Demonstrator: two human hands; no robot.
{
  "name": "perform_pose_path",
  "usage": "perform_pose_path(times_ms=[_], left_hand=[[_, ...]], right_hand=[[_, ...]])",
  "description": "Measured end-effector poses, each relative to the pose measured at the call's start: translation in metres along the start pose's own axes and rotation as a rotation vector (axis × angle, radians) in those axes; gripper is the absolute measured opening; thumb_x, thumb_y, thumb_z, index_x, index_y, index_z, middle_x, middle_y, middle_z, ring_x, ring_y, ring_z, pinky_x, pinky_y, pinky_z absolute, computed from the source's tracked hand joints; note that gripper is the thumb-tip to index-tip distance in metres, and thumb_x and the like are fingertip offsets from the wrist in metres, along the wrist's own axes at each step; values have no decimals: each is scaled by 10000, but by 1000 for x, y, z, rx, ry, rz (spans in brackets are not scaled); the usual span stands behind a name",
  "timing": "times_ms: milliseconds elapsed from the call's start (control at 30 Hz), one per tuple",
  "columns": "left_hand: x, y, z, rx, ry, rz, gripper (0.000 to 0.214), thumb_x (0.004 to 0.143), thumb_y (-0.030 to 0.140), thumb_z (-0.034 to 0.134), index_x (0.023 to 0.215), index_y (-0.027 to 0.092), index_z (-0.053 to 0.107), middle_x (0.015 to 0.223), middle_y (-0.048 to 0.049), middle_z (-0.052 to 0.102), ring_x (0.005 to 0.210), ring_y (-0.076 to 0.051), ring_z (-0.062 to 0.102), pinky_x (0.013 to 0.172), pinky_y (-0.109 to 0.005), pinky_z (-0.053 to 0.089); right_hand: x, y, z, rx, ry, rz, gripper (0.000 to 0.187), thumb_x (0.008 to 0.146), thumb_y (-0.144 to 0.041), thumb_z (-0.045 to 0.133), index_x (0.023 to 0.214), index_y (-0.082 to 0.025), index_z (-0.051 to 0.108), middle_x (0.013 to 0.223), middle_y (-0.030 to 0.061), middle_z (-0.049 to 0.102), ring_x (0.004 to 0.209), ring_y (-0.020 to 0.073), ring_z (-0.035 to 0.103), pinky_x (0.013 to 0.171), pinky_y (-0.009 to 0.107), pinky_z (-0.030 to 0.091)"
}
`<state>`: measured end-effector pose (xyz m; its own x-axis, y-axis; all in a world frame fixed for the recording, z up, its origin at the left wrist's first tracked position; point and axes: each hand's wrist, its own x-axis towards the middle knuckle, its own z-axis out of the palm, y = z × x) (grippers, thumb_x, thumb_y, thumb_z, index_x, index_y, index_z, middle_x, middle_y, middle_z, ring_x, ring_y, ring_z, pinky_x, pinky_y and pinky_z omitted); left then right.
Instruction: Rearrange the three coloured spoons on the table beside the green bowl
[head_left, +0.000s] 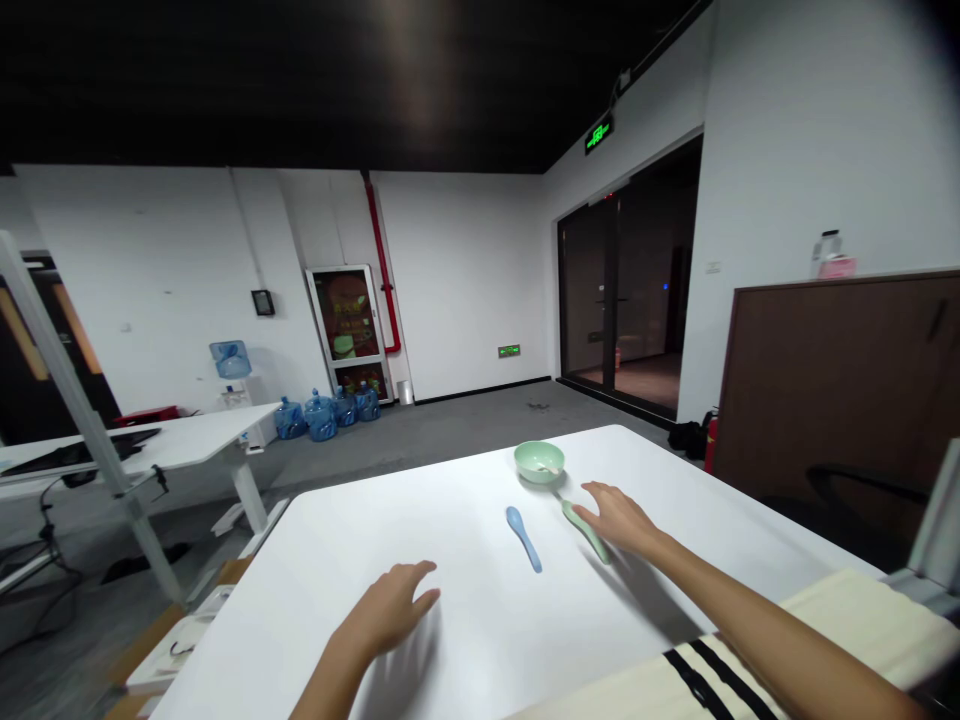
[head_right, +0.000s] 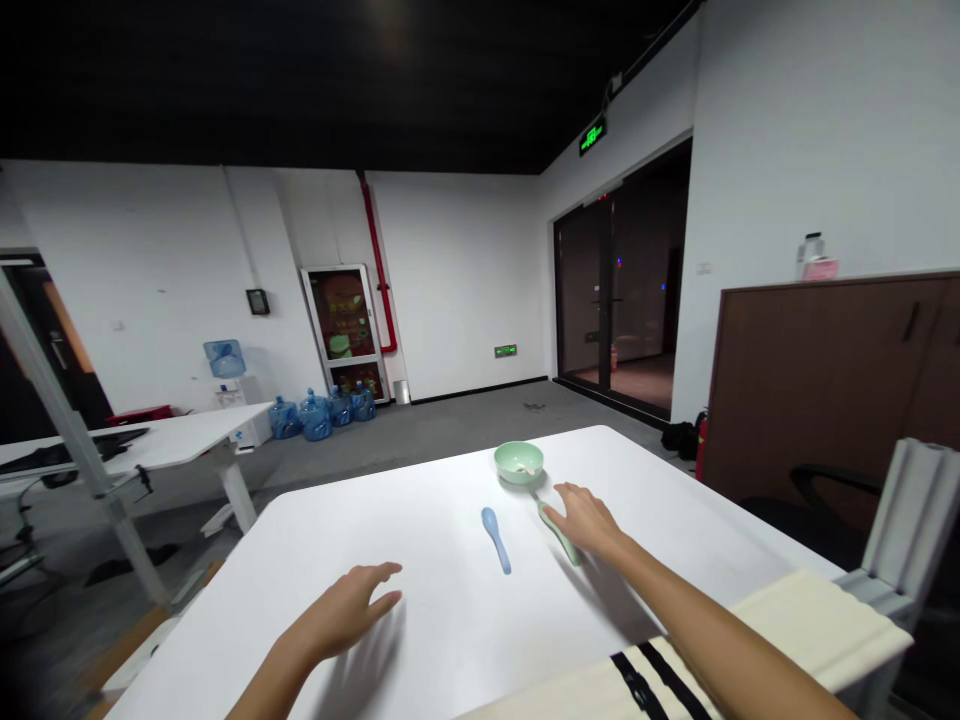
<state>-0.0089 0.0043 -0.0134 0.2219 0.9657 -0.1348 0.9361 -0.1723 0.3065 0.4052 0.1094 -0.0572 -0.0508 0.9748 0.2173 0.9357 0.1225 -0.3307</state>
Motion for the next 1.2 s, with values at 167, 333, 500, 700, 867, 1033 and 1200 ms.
perform_pose_path(times_ms=[167,333,500,700,867,1033,1200], left_hand=[[-1,1,-2,-5,-3,0,563,881,575,393,1353,288,498,1340,-75,575,1218,-275,527,1007,-397,401],[-2,3,-2,-2,3,-3,558,880,568,392,1348,284,502,1329,-78,583,1214,-271,531,1005,-397,405],[-3,5,-2,5,3,1,559,880,565,389,1348,281,502,1327,-77,586,1209,-271,534,1005,-397,408],[-2,6,-3,11,4,3,552,885,544,386,1356,278,496,1326,-75,589,1204,-277,538,999,-395,411],[-3,3,-2,-14,-1,-14,561,880,560,398,1362,290,490,1336,-69,581,1213,-284,527,1005,-408,405],[-3,3,-2,-36,-6,-32,570,873,593,405,1357,305,496,1323,-72,586,1194,-297,537,1000,-433,411],[-1,3,-2,-42,-11,-26,563,876,582,409,1360,307,492,1320,-68,591,1186,-299,537,999,-439,410]], right_hand=[[-3,-3,-1,-3,-11,0,641,881,-602,397,1333,-168,533,1365,131,543,1228,300,487,988,363,380],[-3,-1,3,-20,4,-1,633,881,-606,396,1318,-175,548,1306,136,585,1190,293,522,936,344,406],[11,3,0,-38,29,-20,538,891,-539,430,1230,-162,611,1186,148,643,1111,272,573,895,314,407],[67,-11,-16,-68,52,-15,440,883,-480,464,1084,-155,681,1122,149,666,1030,254,611,820,286,412],[123,-25,-11,-71,-5,63,309,811,-433,573,886,-176,726,957,122,707,974,248,639,763,265,411],[160,-27,16,-113,-135,133,267,760,-373,590,827,-148,717,937,142,702,862,251,670,653,271,426],[178,-23,42,-138,-154,167,442,694,-368,662,1068,-132,669,1084,166,678,952,286,659,678,300,468]])
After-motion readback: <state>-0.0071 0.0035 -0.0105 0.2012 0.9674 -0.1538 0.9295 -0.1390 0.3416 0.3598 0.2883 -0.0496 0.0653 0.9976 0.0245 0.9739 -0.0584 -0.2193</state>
